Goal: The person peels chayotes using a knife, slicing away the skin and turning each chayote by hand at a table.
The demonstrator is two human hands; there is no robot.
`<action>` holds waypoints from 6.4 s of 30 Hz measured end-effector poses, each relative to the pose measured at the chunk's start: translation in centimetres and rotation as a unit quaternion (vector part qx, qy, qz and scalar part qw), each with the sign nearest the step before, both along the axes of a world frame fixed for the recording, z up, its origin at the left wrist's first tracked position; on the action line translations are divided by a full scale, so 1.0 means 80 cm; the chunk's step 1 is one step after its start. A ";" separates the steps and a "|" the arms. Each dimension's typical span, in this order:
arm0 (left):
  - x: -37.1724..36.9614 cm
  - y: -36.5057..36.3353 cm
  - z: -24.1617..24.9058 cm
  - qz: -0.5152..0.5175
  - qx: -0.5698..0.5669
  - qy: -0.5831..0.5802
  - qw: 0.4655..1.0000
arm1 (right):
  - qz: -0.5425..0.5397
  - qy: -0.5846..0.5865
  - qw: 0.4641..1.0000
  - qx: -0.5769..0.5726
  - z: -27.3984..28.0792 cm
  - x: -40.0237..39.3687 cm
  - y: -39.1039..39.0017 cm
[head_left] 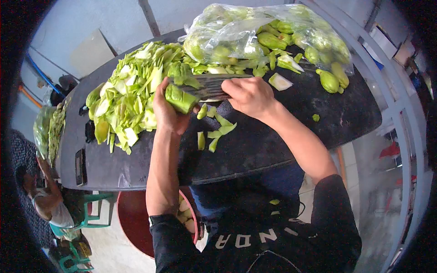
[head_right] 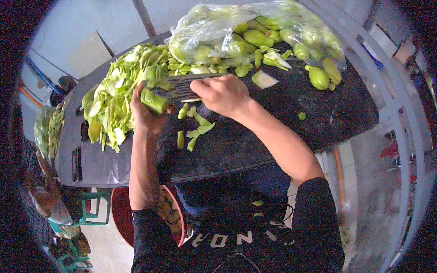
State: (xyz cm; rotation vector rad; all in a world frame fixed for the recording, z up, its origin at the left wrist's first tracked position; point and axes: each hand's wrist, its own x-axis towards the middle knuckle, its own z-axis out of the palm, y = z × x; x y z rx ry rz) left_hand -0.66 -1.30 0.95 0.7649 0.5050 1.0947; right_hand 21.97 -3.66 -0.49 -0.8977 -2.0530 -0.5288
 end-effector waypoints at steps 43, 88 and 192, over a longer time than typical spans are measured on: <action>0.008 0.002 -0.015 0.058 -0.101 -0.101 0.988 | 0.028 -0.031 0.998 0.055 0.014 -0.030 -0.033; 0.019 -0.018 0.003 -0.134 0.089 -0.102 0.982 | -0.173 0.019 0.976 -0.132 -0.001 0.023 0.006; 0.008 -0.008 -0.007 0.064 -0.013 -0.134 0.989 | 0.026 0.050 0.998 -0.028 0.016 -0.025 -0.028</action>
